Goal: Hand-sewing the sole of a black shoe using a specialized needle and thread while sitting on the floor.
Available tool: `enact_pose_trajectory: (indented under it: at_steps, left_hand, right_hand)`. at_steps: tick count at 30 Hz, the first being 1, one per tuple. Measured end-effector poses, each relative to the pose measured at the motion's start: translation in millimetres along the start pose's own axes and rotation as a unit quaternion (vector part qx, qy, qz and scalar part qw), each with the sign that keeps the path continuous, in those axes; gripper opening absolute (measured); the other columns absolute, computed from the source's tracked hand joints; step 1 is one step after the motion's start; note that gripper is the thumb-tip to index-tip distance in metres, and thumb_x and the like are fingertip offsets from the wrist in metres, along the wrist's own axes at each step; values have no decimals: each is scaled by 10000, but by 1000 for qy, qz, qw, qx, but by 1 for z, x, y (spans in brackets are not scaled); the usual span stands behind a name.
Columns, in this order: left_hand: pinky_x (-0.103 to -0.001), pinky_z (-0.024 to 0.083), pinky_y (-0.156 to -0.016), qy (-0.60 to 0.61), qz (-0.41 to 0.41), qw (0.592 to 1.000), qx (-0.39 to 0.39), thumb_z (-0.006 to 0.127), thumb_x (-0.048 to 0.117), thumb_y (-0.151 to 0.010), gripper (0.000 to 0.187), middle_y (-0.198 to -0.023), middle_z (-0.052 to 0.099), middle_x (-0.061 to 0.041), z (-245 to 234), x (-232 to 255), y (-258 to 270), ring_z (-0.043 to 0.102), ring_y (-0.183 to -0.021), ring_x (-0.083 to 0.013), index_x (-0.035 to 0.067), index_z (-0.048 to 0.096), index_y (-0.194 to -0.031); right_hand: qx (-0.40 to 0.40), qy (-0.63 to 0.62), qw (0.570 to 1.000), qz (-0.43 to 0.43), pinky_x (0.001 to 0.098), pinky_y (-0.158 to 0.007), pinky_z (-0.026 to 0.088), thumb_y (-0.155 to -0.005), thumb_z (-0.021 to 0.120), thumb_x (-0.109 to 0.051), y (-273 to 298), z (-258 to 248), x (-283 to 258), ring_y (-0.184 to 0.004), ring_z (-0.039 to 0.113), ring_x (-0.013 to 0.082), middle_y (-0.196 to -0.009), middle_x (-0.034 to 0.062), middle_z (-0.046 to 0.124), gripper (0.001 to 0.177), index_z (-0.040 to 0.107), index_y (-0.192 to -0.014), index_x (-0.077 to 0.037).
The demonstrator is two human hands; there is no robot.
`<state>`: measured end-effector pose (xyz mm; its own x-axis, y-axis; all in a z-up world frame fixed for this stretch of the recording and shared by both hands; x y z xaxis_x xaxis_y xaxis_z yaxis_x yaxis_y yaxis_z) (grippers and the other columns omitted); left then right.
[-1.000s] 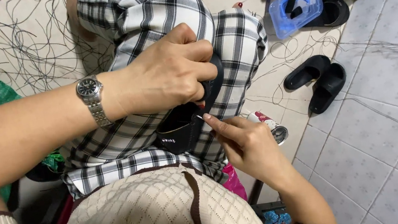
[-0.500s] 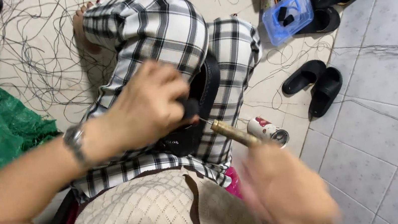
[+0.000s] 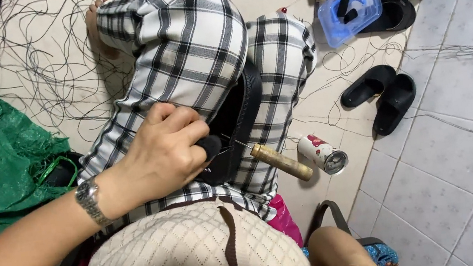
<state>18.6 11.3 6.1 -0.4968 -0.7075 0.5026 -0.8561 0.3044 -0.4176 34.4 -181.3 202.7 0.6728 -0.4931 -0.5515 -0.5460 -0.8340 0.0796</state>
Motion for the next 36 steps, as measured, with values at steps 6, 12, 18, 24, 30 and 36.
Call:
enact_pose_trajectory:
  at_steps: [6, 12, 18, 24, 30, 36]
  left_hand:
    - [-366, 443, -837, 230, -155, 960, -32, 737, 254, -817, 249, -1006, 642, -72, -16, -6, -2, 573, -1007, -228, 105, 682, -626]
    - [-200, 570, -604, 636, -364, 671, -109, 675, 77, -899, 266, -1044, 725, -82, 8, -5, 14, 682, -712, -94, 78, 739, -1157]
    - [-191, 475, -385, 366, -411, 821, -153, 699, 107, -866, 115, -743, 773, -38, 10, -13, 6, 640, -490, -78, 57, 763, -947]
    - [-222, 369, -357, 401, -426, 793, -169, 706, 140, -843, 165, -640, 748, -4, 7, -10, 9, 509, -417, -60, 69, 813, -947]
    - [-237, 383, -346, 318, -356, 879, -6, 697, 56, -843, 125, -594, 682, -53, -3, -6, 8, 492, -392, -103, -28, 731, -930]
    - [-256, 430, -371, 290, -346, 892, 25, 713, 34, -845, 103, -630, 699, -75, -10, -4, 8, 557, -436, -126, -33, 725, -922]
  right_hand:
    - [-1, 23, 1000, 6, 492, -987, 489, -786, 729, -205, -32, 63, 32, -1139, 614, 306, -1231, 128, 642, 399, 674, -1149, -48]
    - [47, 183, 982, -15, 298, -610, 495, -873, 701, -95, -70, 120, 76, -756, 640, 185, -1061, 97, 691, 190, 651, -1047, -37]
    - [29, 112, 992, -56, 292, -587, 499, -852, 710, -53, -71, 121, 86, -704, 628, 168, -990, 69, 676, 215, 657, -1061, -51]
    - [-117, 184, 976, 28, 301, -479, 478, -744, 648, -18, -56, 114, 79, -586, 594, 150, -840, 29, 529, 567, 578, -1288, -164]
    - [-126, 163, 978, 15, 301, -523, 485, -746, 640, -13, -68, 113, 80, -605, 570, 153, -923, 32, 582, 572, 605, -1306, -122]
    - [-127, 274, 953, -23, 268, -460, 467, -785, 640, -82, -72, 122, 75, -534, 535, 125, -872, 29, 580, 692, 532, -1463, -160]
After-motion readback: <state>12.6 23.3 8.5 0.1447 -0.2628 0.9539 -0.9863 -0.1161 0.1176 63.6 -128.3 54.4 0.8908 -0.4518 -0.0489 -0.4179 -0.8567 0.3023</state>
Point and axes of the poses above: each hand's wrist, its own y-axis away from the middle knuckle, its own z-axis out of the palm, x = y × z, the point moved 7 cm from there along -y, towards the middle knuckle
